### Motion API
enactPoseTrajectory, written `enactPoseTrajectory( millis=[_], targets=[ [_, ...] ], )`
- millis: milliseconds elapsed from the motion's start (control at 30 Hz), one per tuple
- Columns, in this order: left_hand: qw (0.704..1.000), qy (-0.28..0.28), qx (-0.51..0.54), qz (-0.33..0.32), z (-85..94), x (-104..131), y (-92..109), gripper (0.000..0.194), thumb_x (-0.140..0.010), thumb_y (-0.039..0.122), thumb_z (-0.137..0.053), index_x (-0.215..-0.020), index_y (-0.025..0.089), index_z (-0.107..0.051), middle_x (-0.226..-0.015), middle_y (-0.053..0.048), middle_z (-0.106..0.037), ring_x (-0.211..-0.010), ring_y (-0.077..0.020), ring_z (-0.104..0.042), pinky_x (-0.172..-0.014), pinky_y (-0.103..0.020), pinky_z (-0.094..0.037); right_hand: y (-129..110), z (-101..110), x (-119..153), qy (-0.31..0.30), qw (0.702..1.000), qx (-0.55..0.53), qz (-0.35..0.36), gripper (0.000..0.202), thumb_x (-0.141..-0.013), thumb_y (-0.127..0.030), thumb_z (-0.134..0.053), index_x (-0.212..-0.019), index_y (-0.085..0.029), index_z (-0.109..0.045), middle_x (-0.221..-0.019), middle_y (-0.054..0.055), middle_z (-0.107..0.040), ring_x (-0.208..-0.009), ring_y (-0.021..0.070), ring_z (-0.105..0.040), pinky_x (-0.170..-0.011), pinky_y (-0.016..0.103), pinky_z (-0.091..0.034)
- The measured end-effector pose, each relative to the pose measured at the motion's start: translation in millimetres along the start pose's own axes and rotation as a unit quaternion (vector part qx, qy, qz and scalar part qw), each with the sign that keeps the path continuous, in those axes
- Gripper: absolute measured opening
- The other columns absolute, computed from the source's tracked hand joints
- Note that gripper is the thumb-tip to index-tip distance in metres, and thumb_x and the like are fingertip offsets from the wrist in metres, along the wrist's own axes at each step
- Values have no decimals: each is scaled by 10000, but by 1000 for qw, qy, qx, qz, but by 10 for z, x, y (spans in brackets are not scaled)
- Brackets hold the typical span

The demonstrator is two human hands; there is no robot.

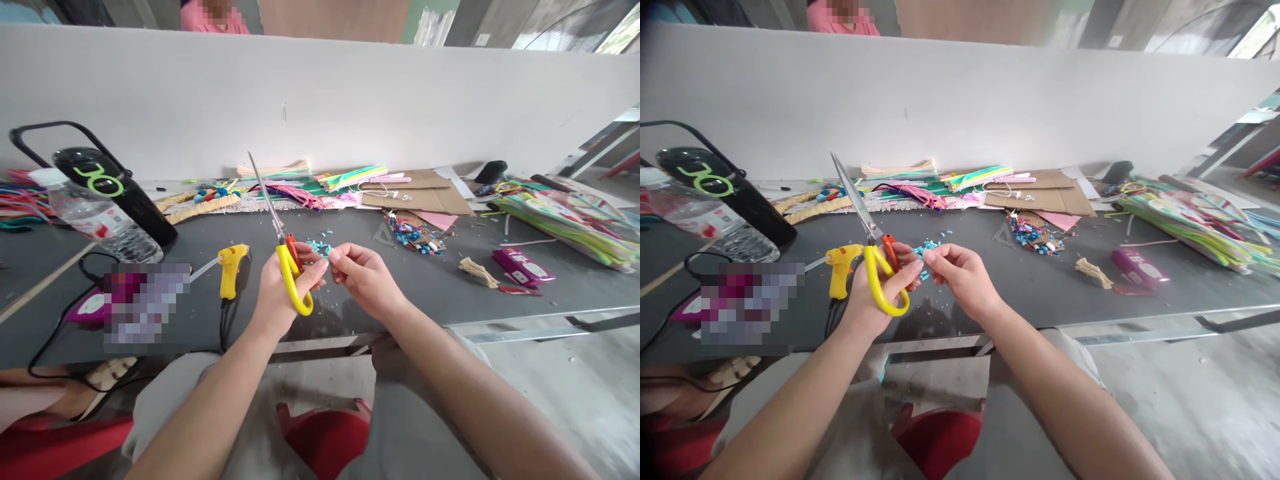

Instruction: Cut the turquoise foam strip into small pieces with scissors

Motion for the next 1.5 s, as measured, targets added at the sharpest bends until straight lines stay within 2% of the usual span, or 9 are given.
enactPoseTrajectory(
  millis=[167, 367, 567, 800, 933, 1033, 1233, 1333, 1500],
  targets=[
    [999, -2, -31, -22, 15, -13, 30, 376, -749, 291, -850, -1023, 189, -613, -865, 10, -690, -599, -96, -664, -571, -219, -530, 9, 4, 13, -5, 1000, 22, 12, 295, -821, -440, -792, -777, -176, -668, -622, -33, -568, -579, 88, -475, -576, 239, -385],
    [1000, 6, -15, -16, 39, -22, 17, 355, -745, 279, -842, -1013, 196, -625, -844, 18, -677, -577, -81, -628, -527, -202, -505, -69, -24, 55, -4, 992, 115, 56, 279, -812, -426, -792, -779, -168, -692, -645, -24, -604, -580, 89, -498, -553, 234, -417],
    [999, 19, -36, -22, 80, -43, 48, 336, -733, 284, -856, -985, 195, -651, -815, 31, -686, -558, -58, -606, -530, -181, -508, -74, -28, 106, -10, 979, 187, 84, 222, -794, -369, -806, -877, -174, -740, -834, 37, -734, -738, 150, -644, -685, 282, -516],
    [999, 19, -36, -13, 83, -66, 24, 348, -726, 270, -861, -977, 185, -635, -787, 33, -682, -537, -55, -589, -514, -180, -503, -103, -44, 136, 3, 956, 279, 93, 187, -848, -362, -740, -849, -175, -733, -794, 31, -733, -705, 148, -637, -658, 279, -514],
    [999, 16, -39, 4, 84, -70, 22, 372, -720, 286, -869, -993, 188, -637, -811, 34, -683, -558, -50, -591, -525, -170, -503, -108, -27, 112, -7, 954, 281, 105, 163, -869, -334, -713, -843, -173, -717, -777, 19, -704, -697, 136, -608, -653, 267, -499],
    [999, 5, -44, 25, 78, -62, 7, 383, -731, 312, -861, -1016, 193, -635, -833, 27, -680, -585, -59, -597, -532, -176, -505, -130, 17, 96, 10, 959, 260, 115, 169, -870, -338, -717, -835, -174, -701, -775, 16, -688, -697, 134, -602, -651, 262, -495],
    [994, -79, -63, 53, -66, 6, -56, 439, -705, 274, -867, -1042, 198, -596, -926, 1, -681, -696, -96, -627, -648, -232, -551, -205, 67, 120, 53, 969, 200, 137, 211, -889, -392, -716, -894, -183, -683, -802, 18, -679, -718, 146, -654, -671, 272, -527],
    [989, -110, -90, 51, -157, 67, -76, 472, -697, 267, -864, -1054, 205, -563, -964, 0, -654, -677, -87, -591, -638, -237, -532, -230, 57, 142, 76, 968, 185, 148, 211, -889, -393, -722, -905, -187, -677, -821, 20, -686, -745, 146, -654, -711, 278, -540],
    [986, -78, -137, 58, -203, 177, -97, 513, -672, 225, -846, -1085, 232, -542, -891, 25, -594, -675, -101, -551, -645, -247, -496, -251, 34, 156, 102, 973, 141, 155, 232, -885, -413, -725, -934, -190, -683, -952, 59, -721, -881, 187, -680, -835, 342, -574]
  ],
)
Point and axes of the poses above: each hand's wrist, its own x-axis away from the middle knuckle, its own z-axis out of the back of the hand, y = z × x, the point moved 4 cm from there along -x, towards the middle knuckle
